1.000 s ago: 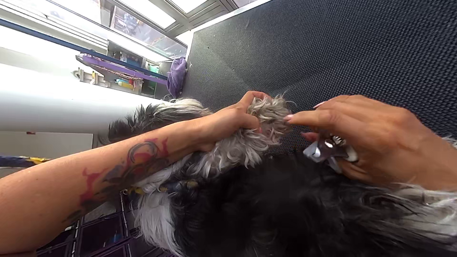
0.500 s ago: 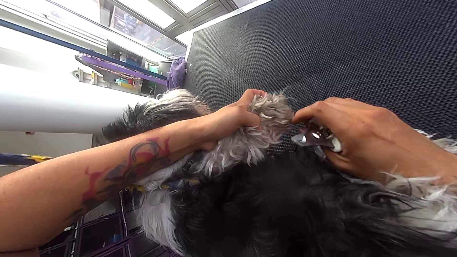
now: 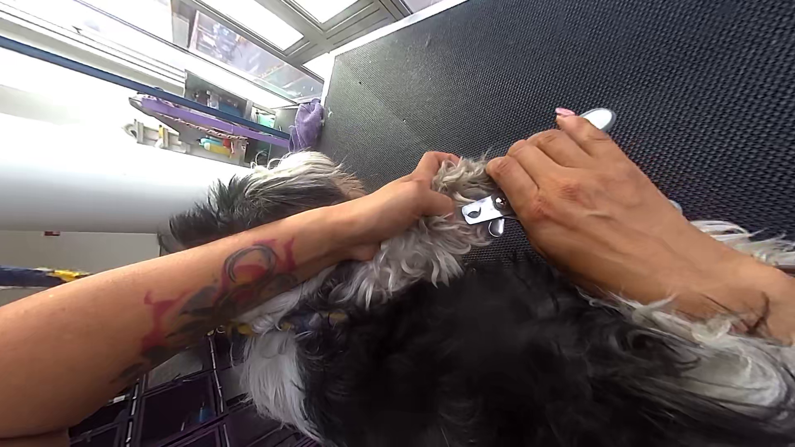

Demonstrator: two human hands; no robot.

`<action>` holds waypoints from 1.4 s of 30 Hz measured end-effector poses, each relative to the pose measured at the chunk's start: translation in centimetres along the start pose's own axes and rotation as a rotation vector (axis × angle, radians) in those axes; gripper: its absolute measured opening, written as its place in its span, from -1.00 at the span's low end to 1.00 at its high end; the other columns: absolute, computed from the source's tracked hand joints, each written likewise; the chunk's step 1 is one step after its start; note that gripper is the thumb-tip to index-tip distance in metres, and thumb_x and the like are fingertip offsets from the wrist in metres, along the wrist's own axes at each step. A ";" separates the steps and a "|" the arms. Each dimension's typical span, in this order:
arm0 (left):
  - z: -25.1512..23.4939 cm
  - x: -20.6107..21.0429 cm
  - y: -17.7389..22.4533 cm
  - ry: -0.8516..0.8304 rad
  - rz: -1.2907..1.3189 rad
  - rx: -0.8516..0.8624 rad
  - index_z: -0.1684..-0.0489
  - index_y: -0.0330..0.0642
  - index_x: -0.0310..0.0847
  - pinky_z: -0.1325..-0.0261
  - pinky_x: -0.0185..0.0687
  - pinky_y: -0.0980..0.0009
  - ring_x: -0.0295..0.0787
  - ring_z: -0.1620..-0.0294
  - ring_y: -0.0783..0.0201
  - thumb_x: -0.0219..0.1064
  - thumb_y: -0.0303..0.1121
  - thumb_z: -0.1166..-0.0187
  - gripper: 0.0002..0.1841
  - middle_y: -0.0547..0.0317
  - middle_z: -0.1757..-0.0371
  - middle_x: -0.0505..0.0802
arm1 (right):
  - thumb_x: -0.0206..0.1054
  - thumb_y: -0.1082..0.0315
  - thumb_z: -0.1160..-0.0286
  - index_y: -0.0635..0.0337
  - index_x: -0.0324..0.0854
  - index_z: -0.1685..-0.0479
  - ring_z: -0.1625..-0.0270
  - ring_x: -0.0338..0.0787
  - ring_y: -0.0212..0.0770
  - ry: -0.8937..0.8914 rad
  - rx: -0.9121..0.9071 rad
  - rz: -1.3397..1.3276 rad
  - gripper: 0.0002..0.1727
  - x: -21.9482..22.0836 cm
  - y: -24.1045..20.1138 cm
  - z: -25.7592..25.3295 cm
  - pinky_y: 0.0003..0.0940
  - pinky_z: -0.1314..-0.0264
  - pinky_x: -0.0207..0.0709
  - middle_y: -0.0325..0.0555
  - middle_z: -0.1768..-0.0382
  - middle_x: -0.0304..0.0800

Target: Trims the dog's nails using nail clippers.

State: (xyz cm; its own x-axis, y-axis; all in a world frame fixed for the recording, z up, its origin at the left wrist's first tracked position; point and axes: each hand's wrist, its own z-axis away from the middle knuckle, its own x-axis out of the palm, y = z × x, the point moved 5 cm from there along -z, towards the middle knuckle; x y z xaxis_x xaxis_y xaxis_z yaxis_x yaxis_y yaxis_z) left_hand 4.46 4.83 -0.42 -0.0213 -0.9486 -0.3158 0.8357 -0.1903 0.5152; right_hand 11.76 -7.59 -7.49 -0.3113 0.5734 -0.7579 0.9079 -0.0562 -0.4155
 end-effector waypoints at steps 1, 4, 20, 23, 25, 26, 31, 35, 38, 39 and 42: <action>0.1 0.1 0.0 0.000 0.003 -0.002 -0.47 0.08 0.15 0.25 0.74 0.56 0.79 0.20 0.50 0.05 -0.63 -0.48 -0.43 0.25 0.03 0.75 | -0.10 0.59 -0.65 0.41 0.53 -0.05 -0.16 0.74 0.35 -0.003 0.009 0.001 -0.73 0.1 -0.1 0.0 0.42 -0.56 0.22 0.30 0.09 0.68; 0.2 0.2 0.0 0.010 -0.008 -0.009 -0.50 0.07 0.13 0.25 0.73 0.57 0.78 0.19 0.52 0.05 -0.61 -0.45 -0.41 0.27 0.02 0.74 | -0.10 0.59 -0.65 0.42 0.53 -0.07 -0.19 0.74 0.34 -0.007 0.022 -0.004 -0.72 0.2 -0.3 0.0 0.45 -0.56 0.20 0.30 0.05 0.68; 0.1 0.1 -0.3 0.031 0.022 -0.010 -0.48 0.09 0.15 0.25 0.75 0.53 0.80 0.18 0.49 0.08 -0.57 -0.41 -0.40 0.26 0.03 0.76 | -0.07 0.57 -0.67 0.44 0.54 -0.01 -0.03 0.77 0.33 0.009 -0.019 0.000 -0.75 0.6 -0.1 -0.1 0.23 -0.29 0.50 0.29 0.18 0.67; 0.3 0.1 -0.2 0.046 0.015 -0.009 -0.48 0.08 0.16 0.25 0.74 0.54 0.79 0.19 0.50 0.07 -0.60 -0.42 -0.41 0.26 0.03 0.75 | -0.02 0.57 -0.57 0.41 0.55 0.14 0.21 0.75 0.24 0.034 -0.070 -0.014 -0.79 0.6 0.2 -0.3 0.02 0.15 0.53 0.20 0.34 0.64; 0.3 0.2 -0.2 0.045 0.012 -0.003 -0.46 0.07 0.17 0.24 0.73 0.55 0.79 0.18 0.50 0.07 -0.61 -0.43 -0.43 0.26 0.02 0.75 | 0.03 0.54 -0.50 0.40 0.56 0.20 0.26 0.75 0.22 0.027 -0.089 -0.035 -0.82 0.6 0.3 -0.3 -0.01 0.27 0.51 0.17 0.39 0.64; 0.3 0.2 -0.2 0.039 0.007 0.002 -0.44 0.06 0.17 0.24 0.73 0.57 0.78 0.18 0.52 0.06 -0.61 -0.44 -0.44 0.27 0.02 0.74 | 0.05 0.52 -0.49 0.40 0.57 0.21 0.26 0.75 0.21 0.023 -0.094 -0.040 -0.82 0.6 0.4 -0.3 -0.01 0.28 0.51 0.16 0.40 0.65; 0.3 0.1 0.0 0.045 0.008 -0.003 -0.46 0.07 0.16 0.24 0.74 0.55 0.79 0.18 0.49 0.07 -0.62 -0.47 -0.44 0.25 0.02 0.75 | 0.05 0.52 -0.49 0.41 0.56 0.19 0.25 0.74 0.22 0.019 -0.114 -0.021 -0.82 0.6 0.4 -0.5 0.00 0.24 0.51 0.16 0.39 0.63; 0.3 0.3 0.1 0.051 -0.005 -0.012 -0.48 0.08 0.15 0.24 0.74 0.55 0.79 0.19 0.49 0.06 -0.62 -0.48 -0.44 0.24 0.02 0.74 | 0.04 0.54 -0.50 0.38 0.54 0.28 0.36 0.71 0.18 0.005 -0.105 -0.008 -0.84 0.5 0.4 -0.5 -0.03 0.37 0.41 0.13 0.47 0.58; 0.3 0.3 0.1 0.043 0.005 -0.014 -0.49 0.09 0.14 0.24 0.75 0.54 0.80 0.18 0.49 0.06 -0.62 -0.48 -0.42 0.25 0.01 0.75 | 0.08 0.52 -0.47 0.34 0.54 0.37 0.52 0.65 0.11 -0.005 -0.081 -0.041 -0.85 0.7 0.5 -0.5 -0.11 0.57 0.33 0.06 0.58 0.51; 0.4 0.3 0.1 0.042 0.006 -0.013 -0.50 0.09 0.14 0.23 0.75 0.54 0.80 0.18 0.49 0.05 -0.63 -0.48 -0.41 0.25 0.00 0.75 | 0.09 0.52 -0.47 0.34 0.53 0.39 0.57 0.62 0.09 0.016 -0.079 -0.049 -0.85 0.6 0.7 -0.4 -0.13 0.62 0.29 0.04 0.62 0.48; 0.5 0.1 0.1 0.039 0.016 -0.001 -0.47 0.10 0.15 0.23 0.75 0.54 0.80 0.18 0.49 0.03 -0.64 -0.46 -0.42 0.27 0.01 0.75 | 0.17 0.48 -0.41 0.30 0.55 0.38 0.57 0.65 0.10 0.026 -0.007 -0.081 -0.90 -0.4 1.3 -0.3 -0.11 0.63 0.27 0.03 0.61 0.51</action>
State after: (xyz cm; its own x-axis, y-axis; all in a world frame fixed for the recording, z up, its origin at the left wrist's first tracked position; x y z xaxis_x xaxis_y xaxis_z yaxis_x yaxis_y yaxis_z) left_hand 4.31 4.54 0.00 0.0139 -0.9410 -0.3382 0.8363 -0.1745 0.5198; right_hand 13.14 -7.65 -7.58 -0.3762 0.5968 -0.7087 0.8821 -0.0033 -0.4711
